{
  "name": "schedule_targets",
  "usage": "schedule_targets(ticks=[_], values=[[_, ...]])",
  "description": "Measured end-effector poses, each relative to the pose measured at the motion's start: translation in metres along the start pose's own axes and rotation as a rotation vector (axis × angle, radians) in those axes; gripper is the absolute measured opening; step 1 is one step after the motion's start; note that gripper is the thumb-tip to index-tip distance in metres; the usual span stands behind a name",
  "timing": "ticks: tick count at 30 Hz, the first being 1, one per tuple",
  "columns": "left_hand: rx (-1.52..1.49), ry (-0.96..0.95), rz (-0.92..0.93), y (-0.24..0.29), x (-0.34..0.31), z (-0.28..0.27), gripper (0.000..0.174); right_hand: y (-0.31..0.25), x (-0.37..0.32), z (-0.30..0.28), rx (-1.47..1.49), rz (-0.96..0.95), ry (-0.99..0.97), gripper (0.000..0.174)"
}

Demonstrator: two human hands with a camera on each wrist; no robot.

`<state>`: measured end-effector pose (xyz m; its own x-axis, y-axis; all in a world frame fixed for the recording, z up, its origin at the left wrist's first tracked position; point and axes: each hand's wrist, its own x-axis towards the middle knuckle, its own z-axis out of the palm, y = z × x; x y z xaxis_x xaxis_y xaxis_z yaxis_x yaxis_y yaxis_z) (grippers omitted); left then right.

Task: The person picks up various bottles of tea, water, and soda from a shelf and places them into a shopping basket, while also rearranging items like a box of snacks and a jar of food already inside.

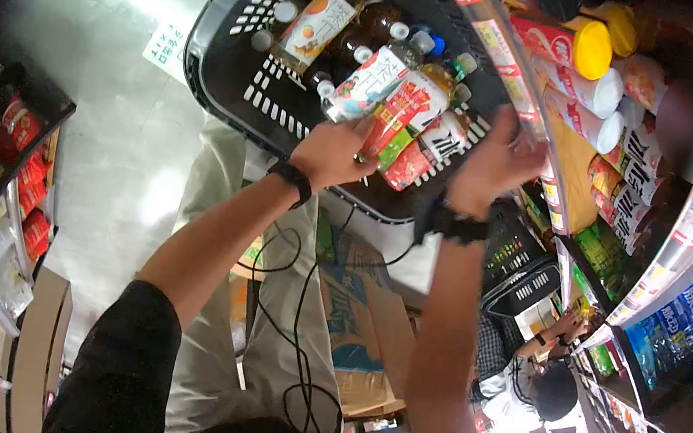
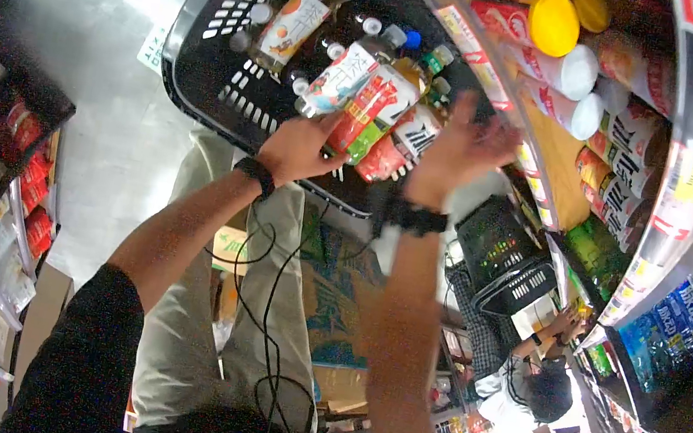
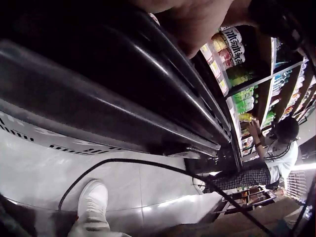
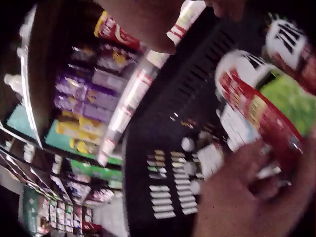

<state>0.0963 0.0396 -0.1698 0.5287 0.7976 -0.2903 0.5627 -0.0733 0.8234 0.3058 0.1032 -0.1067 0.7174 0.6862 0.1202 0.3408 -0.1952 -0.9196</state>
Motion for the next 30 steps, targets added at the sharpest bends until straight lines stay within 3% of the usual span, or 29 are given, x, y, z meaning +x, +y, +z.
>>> schedule_targets(ticks=[1,4,6,8,11,14,15,17,20,21,22,23,24,25,26,29,30], values=[[0.0,-0.018,-0.003,0.001,0.001,-0.002,0.072,0.001,0.023,-0.004,0.091,-0.094,0.007,0.075],[0.001,-0.027,-0.007,-0.002,0.0,0.003,0.069,0.017,0.112,-0.029,-0.07,-0.224,0.014,0.063],[0.02,-0.093,-0.043,0.001,0.0,-0.001,0.069,-0.018,0.111,-0.012,0.034,-0.081,-0.022,0.062],[0.013,-0.034,-0.008,0.0,-0.001,0.001,0.069,-0.01,0.125,-0.019,0.025,-0.148,-0.124,0.06],[0.007,-0.097,-0.058,0.006,0.0,-0.007,0.071,-0.033,0.109,-0.012,0.001,-0.046,-0.071,0.049],[-0.012,-0.07,-0.045,0.004,0.0,-0.008,0.074,-0.038,0.084,-0.014,-0.089,-0.152,0.082,0.05],[-0.026,-0.044,-0.032,0.003,-0.001,-0.008,0.075,-0.036,0.075,-0.014,0.071,-0.223,0.132,0.05],[-0.114,-0.014,-0.083,0.005,0.0,-0.008,0.074,-0.048,0.055,-0.03,0.045,-0.169,0.084,0.046],[-0.217,0.188,-0.026,-0.001,0.005,-0.004,0.067,-0.085,-0.008,-0.026,0.124,-0.125,0.07,0.035],[-0.298,0.243,-0.064,-0.008,0.005,0.001,0.052,-0.084,-0.023,-0.028,0.058,-0.101,-0.024,0.035],[-0.573,0.255,-0.133,-0.015,0.008,0.004,0.046,-0.082,-0.034,-0.037,-0.254,-0.13,-0.178,0.04],[-0.848,0.264,-0.202,-0.021,0.012,0.004,0.04,-0.08,-0.057,-0.023,0.014,0.126,-0.115,0.047],[-1.122,0.271,-0.277,-0.027,0.012,0.003,0.035,-0.071,-0.072,-0.016,0.047,0.194,-0.157,0.054],[-1.071,0.19,-0.283,-0.029,0.015,-0.019,0.032,-0.067,-0.084,-0.008,0.094,0.381,-0.25,0.058],[-1.132,0.145,-0.384,-0.026,0.015,-0.037,0.035,-0.056,-0.097,0.005,0.203,0.45,-0.306,0.058],[-0.984,0.084,-0.326,-0.037,0.014,-0.066,0.037,-0.03,-0.121,0.044,0.225,0.522,-0.448,0.052],[-0.969,0.028,-0.384,-0.039,0.014,-0.072,0.037,-0.016,-0.126,0.057,0.235,0.548,-0.479,0.05]])
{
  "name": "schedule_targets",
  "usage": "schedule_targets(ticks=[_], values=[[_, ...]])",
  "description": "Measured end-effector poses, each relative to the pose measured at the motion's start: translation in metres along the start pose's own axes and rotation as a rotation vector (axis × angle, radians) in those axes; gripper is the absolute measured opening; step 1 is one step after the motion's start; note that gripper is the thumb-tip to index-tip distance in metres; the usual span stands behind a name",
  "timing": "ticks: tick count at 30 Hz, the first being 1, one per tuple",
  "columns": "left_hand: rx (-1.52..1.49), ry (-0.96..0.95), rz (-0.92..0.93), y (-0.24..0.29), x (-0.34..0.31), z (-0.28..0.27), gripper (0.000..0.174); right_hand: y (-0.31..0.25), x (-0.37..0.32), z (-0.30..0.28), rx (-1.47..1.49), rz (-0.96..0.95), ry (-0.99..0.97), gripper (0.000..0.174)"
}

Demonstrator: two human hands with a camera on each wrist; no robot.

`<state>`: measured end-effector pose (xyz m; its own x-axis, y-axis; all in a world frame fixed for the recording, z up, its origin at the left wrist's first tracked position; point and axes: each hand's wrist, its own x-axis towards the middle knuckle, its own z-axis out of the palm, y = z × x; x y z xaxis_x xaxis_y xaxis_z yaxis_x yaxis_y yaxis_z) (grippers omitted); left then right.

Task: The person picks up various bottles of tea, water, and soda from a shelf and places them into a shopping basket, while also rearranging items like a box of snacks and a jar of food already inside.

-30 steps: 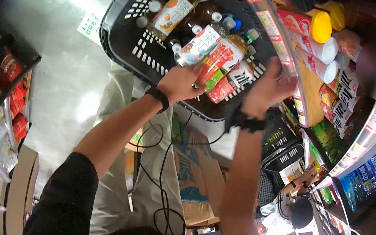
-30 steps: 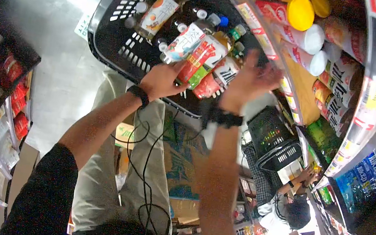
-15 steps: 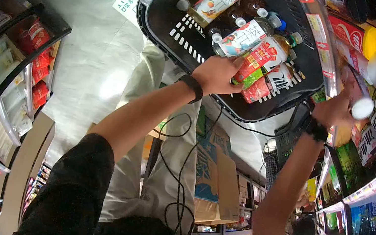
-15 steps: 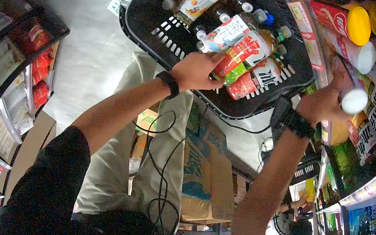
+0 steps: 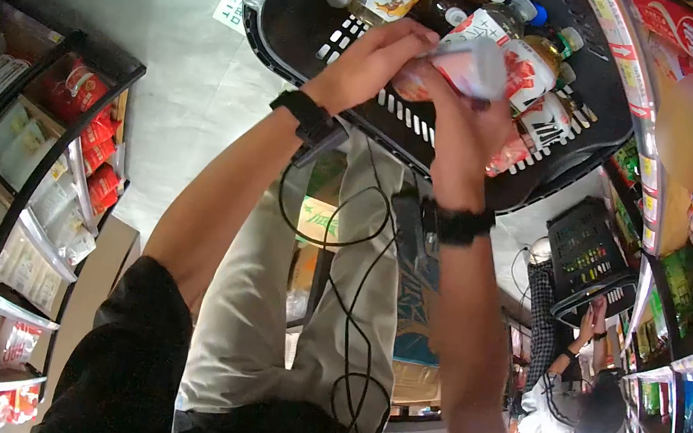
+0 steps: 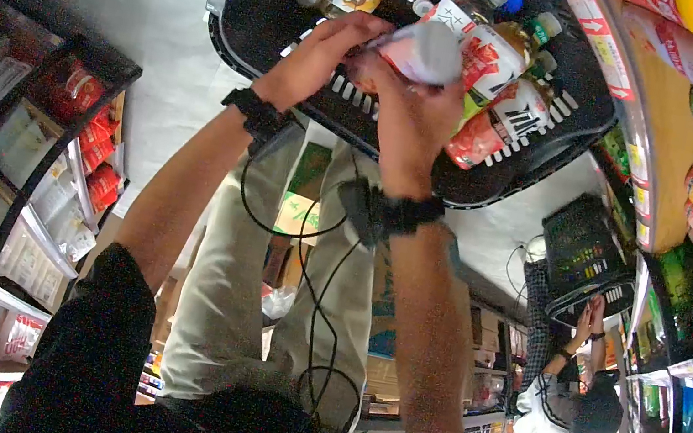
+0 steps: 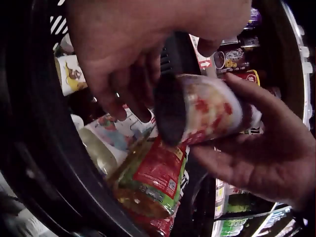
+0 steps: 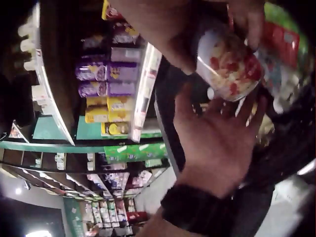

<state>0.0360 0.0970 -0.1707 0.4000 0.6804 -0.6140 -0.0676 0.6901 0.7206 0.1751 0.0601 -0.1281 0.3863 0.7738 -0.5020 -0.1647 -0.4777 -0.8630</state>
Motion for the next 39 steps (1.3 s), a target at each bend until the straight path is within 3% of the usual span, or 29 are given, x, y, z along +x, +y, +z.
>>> schedule_targets(ticks=[2,3,6,7,10,11,13,17,18,19,20,22,25,28,29,31,33,36,39], values=[[0.047,-0.037,-0.142,0.006,0.001,-0.01,0.037,0.029,0.021,0.011,-0.121,-0.013,-0.068,0.047],[0.1,-0.016,-0.122,0.002,0.009,-0.017,0.043,0.04,0.031,0.018,-0.109,-0.003,-0.061,0.042],[0.243,0.05,-0.062,-0.028,0.035,-0.04,0.063,0.015,0.045,0.045,-0.496,0.193,-0.106,0.03],[0.386,0.042,0.054,-0.017,0.032,-0.04,0.069,0.032,0.054,0.047,-0.462,0.175,-0.113,0.03],[0.388,0.106,-0.025,-0.035,0.056,-0.05,0.075,0.107,0.09,0.052,-0.404,0.119,-0.075,0.031],[0.403,0.131,-0.167,-0.047,0.067,-0.055,0.082,0.119,0.095,0.055,-0.41,0.104,-0.024,0.034],[0.387,0.139,-0.091,-0.058,0.074,-0.053,0.084,0.107,0.095,0.057,-0.515,0.065,-0.007,0.038],[0.23,0.152,-0.017,-0.056,0.066,-0.042,0.074,0.083,0.078,0.059,-0.533,0.053,0.043,0.031],[0.166,0.143,0.0,-0.054,0.068,-0.035,0.071,0.099,0.077,0.057,-0.541,-0.077,0.042,0.026],[0.321,0.166,0.096,-0.064,0.07,-0.039,0.063,0.081,0.069,0.058,-0.574,-0.069,0.083,0.027],[0.191,0.163,-0.103,-0.057,0.068,-0.036,0.057,0.079,0.065,0.055,-0.507,-0.001,0.073,0.027],[0.09,0.117,-0.111,-0.04,0.061,-0.033,0.049,0.085,0.062,0.05,-0.394,-0.04,0.068,0.028],[0.058,0.18,-0.168,-0.021,0.047,-0.028,0.043,0.028,0.048,0.038,-0.324,-0.192,0.208,0.03],[-0.078,0.192,-0.062,-0.003,0.032,-0.018,0.041,-0.035,0.052,0.006,-0.183,-0.458,0.315,0.025],[0.002,0.162,-0.001,-0.007,0.032,-0.02,0.041,-0.041,0.066,-0.009,-0.157,-0.566,0.447,0.029],[0.111,0.189,0.023,-0.005,0.031,-0.016,0.042,-0.084,0.082,-0.035,0.007,-0.669,0.447,0.05],[0.172,0.231,0.023,-0.012,0.035,-0.014,0.044,-0.094,0.11,-0.067,-0.136,-0.66,0.64,0.058],[0.265,0.215,0.122,-0.047,0.047,-0.02,0.047,-0.112,0.155,-0.107,-0.375,-0.768,0.434,0.053],[0.434,0.268,0.193,-0.034,0.03,-0.004,0.046,-0.124,0.167,-0.107,-0.139,-0.719,0.198,0.053]])
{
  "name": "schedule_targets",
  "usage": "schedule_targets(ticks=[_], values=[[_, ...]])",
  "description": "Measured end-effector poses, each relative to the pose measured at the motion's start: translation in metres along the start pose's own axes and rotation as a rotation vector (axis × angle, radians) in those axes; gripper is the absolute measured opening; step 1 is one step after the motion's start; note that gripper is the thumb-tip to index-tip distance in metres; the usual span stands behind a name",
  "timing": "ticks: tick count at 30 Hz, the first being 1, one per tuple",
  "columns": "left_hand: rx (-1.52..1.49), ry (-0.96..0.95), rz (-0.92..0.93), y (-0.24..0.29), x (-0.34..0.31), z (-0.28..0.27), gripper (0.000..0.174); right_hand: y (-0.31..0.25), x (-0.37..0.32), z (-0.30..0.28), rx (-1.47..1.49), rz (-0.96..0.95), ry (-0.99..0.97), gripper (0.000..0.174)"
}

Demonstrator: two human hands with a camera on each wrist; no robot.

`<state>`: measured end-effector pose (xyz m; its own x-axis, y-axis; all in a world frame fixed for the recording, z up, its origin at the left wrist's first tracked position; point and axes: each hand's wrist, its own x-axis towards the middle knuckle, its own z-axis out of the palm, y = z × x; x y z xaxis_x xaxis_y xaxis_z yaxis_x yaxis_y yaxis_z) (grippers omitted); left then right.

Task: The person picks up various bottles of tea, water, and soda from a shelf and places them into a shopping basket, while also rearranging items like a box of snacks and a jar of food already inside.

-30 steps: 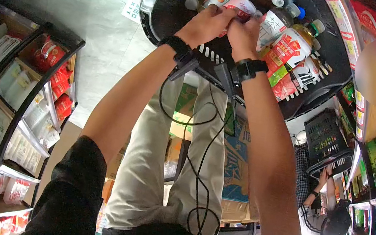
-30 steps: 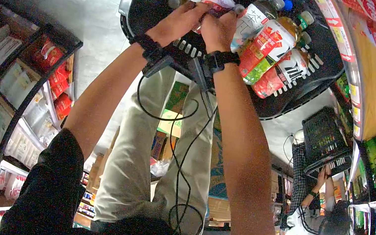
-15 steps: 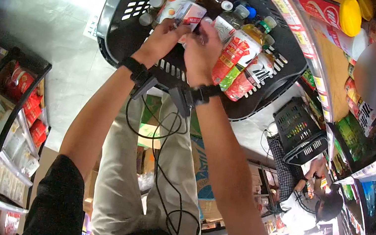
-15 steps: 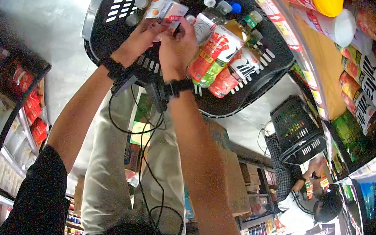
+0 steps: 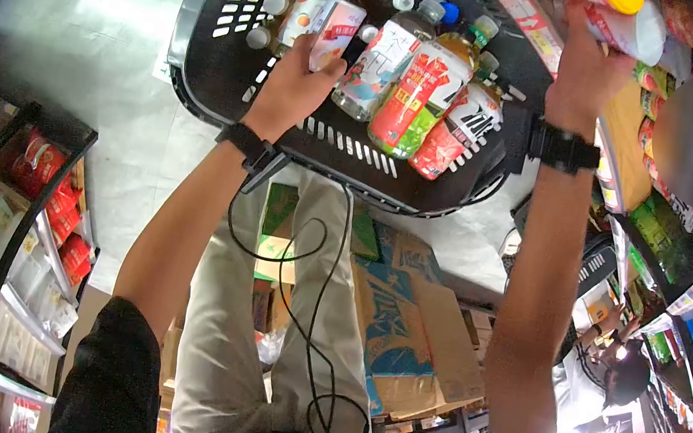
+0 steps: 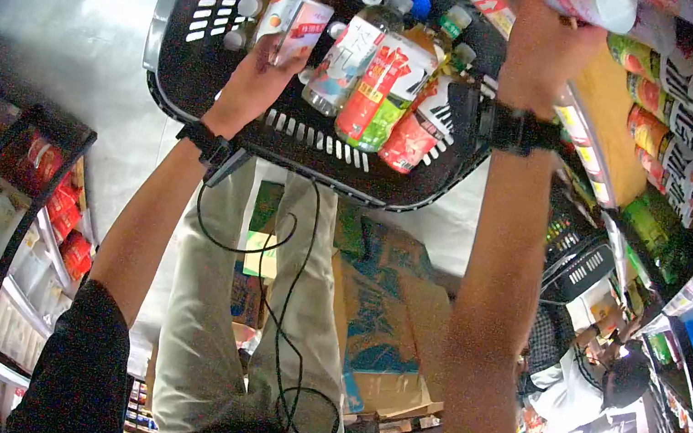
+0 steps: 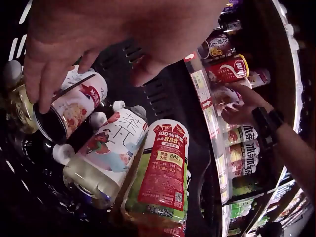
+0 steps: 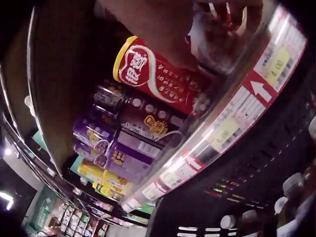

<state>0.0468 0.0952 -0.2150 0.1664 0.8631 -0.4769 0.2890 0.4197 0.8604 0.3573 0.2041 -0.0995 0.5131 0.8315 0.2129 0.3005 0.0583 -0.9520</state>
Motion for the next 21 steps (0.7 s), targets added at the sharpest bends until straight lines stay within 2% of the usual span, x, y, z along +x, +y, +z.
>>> schedule_targets(ticks=[3,4,6,7,8,11,12,13,15,16,17,19,21], values=[[0.085,-0.022,0.057,-0.001,-0.005,0.001,0.045,-0.013,-0.006,0.001,-0.072,0.089,-0.021,0.055],[0.042,-0.007,0.105,-0.005,-0.006,0.004,0.042,-0.04,-0.014,0.002,-0.475,0.197,-0.042,0.05],[-0.137,0.016,0.006,-0.003,-0.012,0.011,0.039,0.001,-0.012,-0.012,0.312,0.079,-0.027,0.047],[-0.223,0.031,-0.044,0.011,-0.015,0.013,0.038,-0.002,-0.018,-0.007,0.707,0.009,-0.012,0.046],[-0.167,0.045,-0.093,0.024,-0.02,0.011,0.034,-0.003,-0.028,0.0,0.755,0.028,0.2,0.046],[-0.277,0.057,-0.203,0.041,-0.026,0.017,0.033,-0.017,-0.051,0.006,-0.027,-0.128,0.299,0.04],[-0.255,0.095,-0.186,0.041,-0.026,0.021,0.032,-0.013,-0.057,-0.007,-0.282,-0.178,0.256,0.034],[-0.284,0.1,-0.115,0.043,-0.025,0.022,0.033,-0.025,-0.068,0.001,-0.231,-0.26,0.34,0.026],[-0.491,0.1,-0.078,0.06,-0.032,0.024,0.036,-0.057,-0.096,0.002,0.08,-0.028,0.177,0.027],[-0.587,0.104,-0.053,0.065,-0.031,0.026,0.038,-0.061,-0.108,0.008,0.358,-0.074,0.11,0.041],[-0.749,-0.021,-0.108,0.069,-0.035,0.023,0.051,-0.066,-0.123,0.005,0.294,0.071,0.008,0.037],[-1.124,-0.286,-0.278,0.095,-0.039,0.015,0.058,-0.077,-0.152,-0.003,0.167,0.347,-0.198,0.03],[-1.346,-0.413,-0.36,0.108,-0.044,0.013,0.077,-0.085,-0.175,0.01,0.472,0.652,-0.245,0.027]])
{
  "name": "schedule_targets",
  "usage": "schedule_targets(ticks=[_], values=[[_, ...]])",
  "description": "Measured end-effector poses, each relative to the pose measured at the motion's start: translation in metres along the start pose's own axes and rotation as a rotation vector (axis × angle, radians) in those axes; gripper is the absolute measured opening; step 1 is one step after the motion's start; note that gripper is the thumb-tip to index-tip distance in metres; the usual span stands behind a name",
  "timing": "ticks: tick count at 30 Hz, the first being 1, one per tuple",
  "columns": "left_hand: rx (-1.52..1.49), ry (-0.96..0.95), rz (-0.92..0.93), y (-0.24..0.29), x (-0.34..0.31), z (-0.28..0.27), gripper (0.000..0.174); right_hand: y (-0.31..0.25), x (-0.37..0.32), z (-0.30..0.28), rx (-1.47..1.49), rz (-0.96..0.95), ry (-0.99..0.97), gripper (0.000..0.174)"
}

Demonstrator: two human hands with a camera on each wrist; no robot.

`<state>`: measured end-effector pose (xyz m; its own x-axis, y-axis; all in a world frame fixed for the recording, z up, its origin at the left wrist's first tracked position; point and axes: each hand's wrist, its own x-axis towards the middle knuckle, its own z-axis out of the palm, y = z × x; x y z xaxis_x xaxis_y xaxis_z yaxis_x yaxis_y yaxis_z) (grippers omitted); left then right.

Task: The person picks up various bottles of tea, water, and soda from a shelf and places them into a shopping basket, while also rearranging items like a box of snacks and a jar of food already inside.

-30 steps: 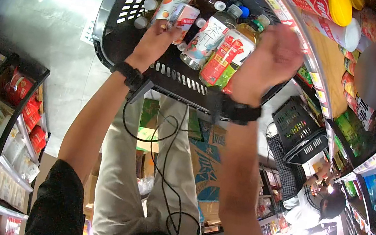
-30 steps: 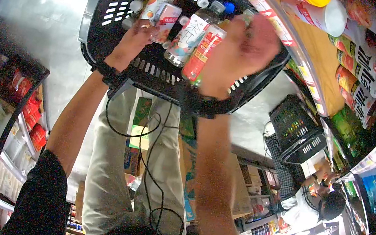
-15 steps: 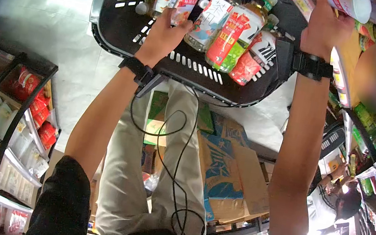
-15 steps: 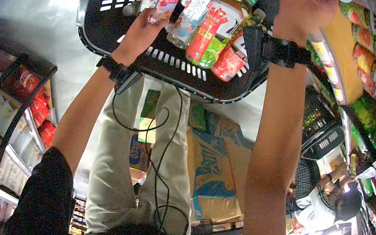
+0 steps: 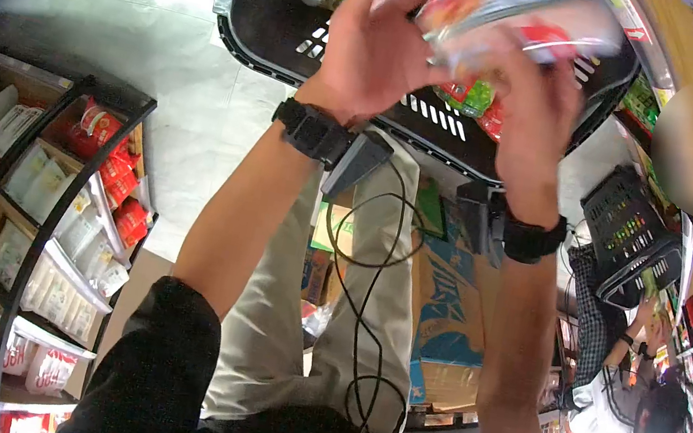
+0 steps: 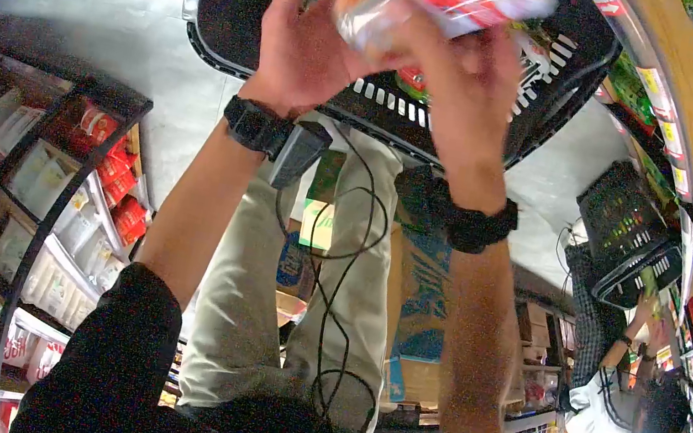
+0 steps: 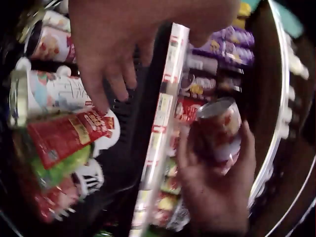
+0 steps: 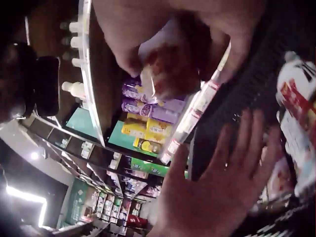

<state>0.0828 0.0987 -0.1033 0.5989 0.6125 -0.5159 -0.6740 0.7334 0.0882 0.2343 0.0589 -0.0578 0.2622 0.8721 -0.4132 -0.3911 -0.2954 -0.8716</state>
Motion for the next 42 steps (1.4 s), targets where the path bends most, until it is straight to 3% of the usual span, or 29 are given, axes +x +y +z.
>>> schedule_targets(ticks=[1,2,4,6,10,12,13,15,18,20,24,26,27,30,32,36,40,42], values=[[0.03,-0.026,-0.067,0.004,-0.003,-0.005,0.069,0.005,-0.002,0.003,-0.104,0.103,-0.014,0.028],[0.219,0.058,-0.01,-0.005,0.001,-0.023,0.059,0.011,-0.003,0.005,-0.207,0.204,-0.031,0.03],[0.458,0.247,-0.072,-0.004,-0.014,-0.01,0.052,0.037,0.0,0.002,-0.331,0.311,-0.074,0.043],[0.452,0.235,-0.115,-0.004,-0.016,-0.037,0.045,0.046,0.0,0.004,-0.46,0.481,-0.114,0.049],[0.664,0.312,-0.081,0.0,-0.006,-0.075,0.044,0.096,-0.002,0.006,-0.567,0.436,-0.146,0.056],[0.865,0.266,0.034,0.006,-0.002,-0.078,0.046,0.122,0.005,0.003,-0.627,0.299,-0.137,0.048],[1.019,0.359,0.113,0.003,0.004,-0.088,0.05,0.126,0.009,0.007,-0.647,0.261,-0.11,0.045],[1.114,0.336,0.144,0.006,0.011,-0.095,0.051,0.13,0.017,0.008,-0.706,0.102,-0.105,0.035],[1.222,0.303,0.246,0.007,0.027,-0.11,0.059,0.138,0.026,0.014,-0.712,0.128,-0.019,0.032],[1.304,0.272,0.308,0.007,0.032,-0.123,0.06,0.145,0.026,0.023,-0.704,0.018,0.04,0.033],[1.514,0.349,0.181,0.034,0.022,-0.096,0.055,0.127,0.02,0.039,-0.923,-0.066,0.07,0.043],[1.558,0.306,0.316,0.036,0.025,-0.102,0.063,0.125,0.021,0.041,-1.023,-0.073,0.085,0.045],[1.532,0.323,0.223,0.038,0.024,-0.095,0.057,0.127,0.024,0.036,-1.07,-0.072,0.069,0.044],[1.601,0.233,0.486,0.027,0.032,-0.115,0.055,0.119,0.029,0.034,-1.239,-0.094,0.115,0.038],[1.501,0.232,0.467,0.024,0.037,-0.11,0.055,0.136,0.033,0.019,-1.262,-0.181,0.099,0.03],[1.329,0.279,0.301,0.021,0.049,-0.128,0.053,0.131,0.042,0.019,-1.061,-0.046,0.074,0.032],[1.476,0.341,0.368,0.022,0.045,-0.125,0.052,0.121,0.053,0.021,-1.062,0.108,0.006,0.033],[1.444,0.337,0.315,0.022,0.046,-0.123,0.052,0.136,0.055,0.014,-1.082,0.038,0.021,0.034]])
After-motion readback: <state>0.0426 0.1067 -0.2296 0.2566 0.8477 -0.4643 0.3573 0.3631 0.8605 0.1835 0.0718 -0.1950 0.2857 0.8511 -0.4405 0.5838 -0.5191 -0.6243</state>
